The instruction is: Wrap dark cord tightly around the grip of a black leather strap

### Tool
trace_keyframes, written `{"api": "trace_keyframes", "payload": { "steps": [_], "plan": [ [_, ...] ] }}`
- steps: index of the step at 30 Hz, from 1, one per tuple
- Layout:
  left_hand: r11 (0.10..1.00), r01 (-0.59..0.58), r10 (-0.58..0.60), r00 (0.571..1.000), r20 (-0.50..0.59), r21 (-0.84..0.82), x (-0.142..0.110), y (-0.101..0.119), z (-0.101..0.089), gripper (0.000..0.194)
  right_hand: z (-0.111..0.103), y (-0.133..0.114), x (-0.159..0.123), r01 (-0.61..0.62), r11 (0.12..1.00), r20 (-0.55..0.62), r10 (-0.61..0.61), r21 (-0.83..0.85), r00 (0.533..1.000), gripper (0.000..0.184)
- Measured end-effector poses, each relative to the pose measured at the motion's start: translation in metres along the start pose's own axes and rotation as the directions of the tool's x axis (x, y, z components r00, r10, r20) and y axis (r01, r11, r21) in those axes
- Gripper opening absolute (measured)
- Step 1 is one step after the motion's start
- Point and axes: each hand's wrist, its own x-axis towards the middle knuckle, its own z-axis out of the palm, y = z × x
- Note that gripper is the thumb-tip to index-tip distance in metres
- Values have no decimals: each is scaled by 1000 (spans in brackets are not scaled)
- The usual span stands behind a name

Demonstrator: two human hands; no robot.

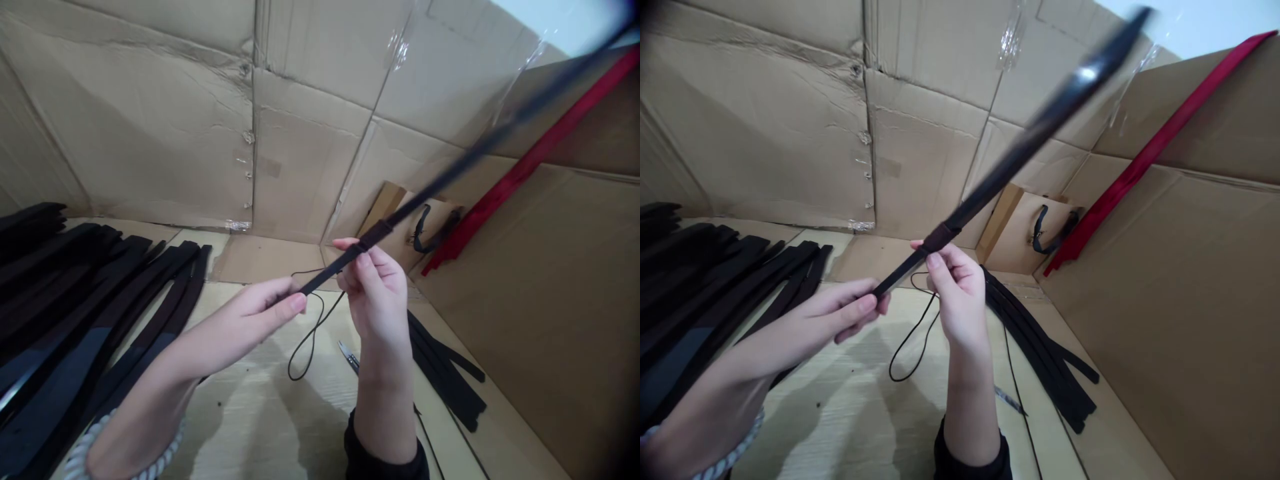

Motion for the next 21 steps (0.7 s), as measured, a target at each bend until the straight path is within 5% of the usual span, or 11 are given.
{"api": "trace_keyframes", "payload": {
  "steps": [3, 10, 16, 19, 21],
  "plan": [
    [994, -30, 46, 987, -155, 108, -4, 3, 2, 27, -2, 3, 1, 42, 999, 20, -41, -28, 999, 23],
    [932, 5, 116, 942, -315, 361, -4, 9, 6, 28, 1, 0, -2, 27, 998, -36, -29, -54, 999, 19],
    [996, -16, 13, 999, 41, 83, -6, 5, -6, 28, 6, 0, -5, -4, 999, 90, 0, 44, 996, 19],
    [921, -59, 127, 980, -155, 385, -9, 5, -1, 26, 7, 3, -3, -1, 995, 102, -9, 99, 995, 23],
    [766, -73, 297, 921, -251, 638, -8, 4, 6, 18, 9, 4, -1, 2, 989, 93, -16, 146, 996, 26]
  ]
}}
